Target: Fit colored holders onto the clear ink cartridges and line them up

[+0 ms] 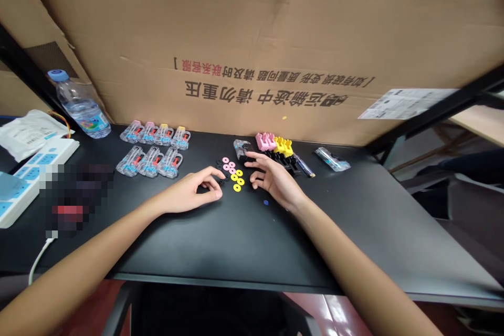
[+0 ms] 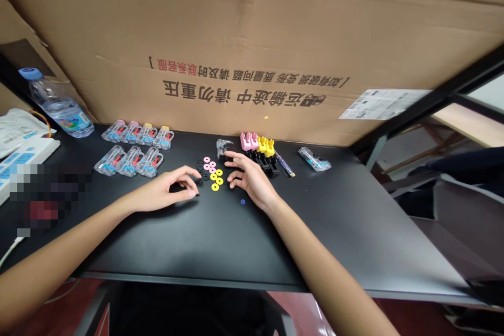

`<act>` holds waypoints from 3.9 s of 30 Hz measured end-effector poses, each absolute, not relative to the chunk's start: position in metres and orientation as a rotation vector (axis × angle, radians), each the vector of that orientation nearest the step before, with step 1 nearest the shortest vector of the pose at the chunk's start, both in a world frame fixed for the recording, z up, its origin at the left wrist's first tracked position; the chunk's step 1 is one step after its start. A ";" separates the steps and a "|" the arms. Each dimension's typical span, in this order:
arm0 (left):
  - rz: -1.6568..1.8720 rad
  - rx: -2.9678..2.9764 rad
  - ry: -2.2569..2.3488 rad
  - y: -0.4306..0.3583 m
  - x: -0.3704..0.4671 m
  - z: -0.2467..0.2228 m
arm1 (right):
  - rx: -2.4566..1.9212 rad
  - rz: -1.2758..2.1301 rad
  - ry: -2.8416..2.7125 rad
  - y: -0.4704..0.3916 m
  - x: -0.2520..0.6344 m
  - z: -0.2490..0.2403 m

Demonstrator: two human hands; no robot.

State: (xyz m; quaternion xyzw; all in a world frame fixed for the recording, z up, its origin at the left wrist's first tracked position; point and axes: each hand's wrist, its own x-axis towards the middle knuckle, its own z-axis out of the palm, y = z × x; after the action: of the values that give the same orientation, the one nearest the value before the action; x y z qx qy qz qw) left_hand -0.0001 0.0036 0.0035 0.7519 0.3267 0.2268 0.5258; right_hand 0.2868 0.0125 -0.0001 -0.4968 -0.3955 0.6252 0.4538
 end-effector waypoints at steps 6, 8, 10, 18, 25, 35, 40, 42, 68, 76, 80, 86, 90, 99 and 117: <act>0.547 1.815 0.780 0.004 0.001 0.005 | -1.202 1.603 -0.889 0.017 0.288 0.003; 0.539 1.817 0.777 0.004 0.001 0.006 | -1.155 1.608 -0.859 0.017 0.291 0.001; 0.526 1.827 0.775 0.005 0.001 0.008 | -1.113 1.604 -0.832 0.018 0.295 -0.003; 0.504 1.857 0.770 0.006 0.000 0.010 | -1.149 1.548 -0.874 0.019 0.296 -0.009; 0.524 1.879 0.768 0.004 0.002 0.013 | -1.204 1.355 -0.997 0.015 0.290 0.001; 0.670 2.526 1.472 0.034 -0.047 0.032 | -1.555 0.097 -1.693 0.028 0.341 0.005; 0.460 2.501 1.458 0.039 -0.050 0.026 | -1.670 -0.022 -1.894 0.033 0.345 -0.010; 0.456 2.435 1.352 0.036 -0.045 0.023 | -1.680 -0.048 -1.922 0.033 0.342 -0.011; 0.700 2.523 1.098 0.013 -0.013 0.010 | -1.242 1.043 -1.632 0.004 0.242 0.017; 0.616 2.677 1.050 0.018 -0.021 0.013 | -1.166 0.581 -2.153 0.006 0.264 0.002; 0.629 2.690 1.102 0.020 -0.026 0.016 | -1.030 0.419 -2.434 -0.006 0.252 0.002; 0.613 2.675 1.093 0.021 -0.026 0.012 | -1.037 0.361 -2.523 -0.008 0.258 0.012; 0.598 2.657 1.074 0.019 -0.024 0.013 | -1.089 0.339 -2.450 -0.002 0.263 0.012; 0.569 2.668 1.045 0.019 -0.024 0.014 | -1.129 0.162 -2.478 -0.001 0.258 -0.003; 0.549 2.705 1.068 0.019 -0.024 0.015 | -1.079 0.372 -2.335 0.006 0.262 -0.007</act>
State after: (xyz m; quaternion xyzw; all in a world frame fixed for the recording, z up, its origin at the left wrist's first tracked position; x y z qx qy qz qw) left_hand -0.0244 0.0190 0.0153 0.9102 0.3593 0.1847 0.0908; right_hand 0.2621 0.0057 -0.0066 -0.4001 -0.8656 0.1377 0.2677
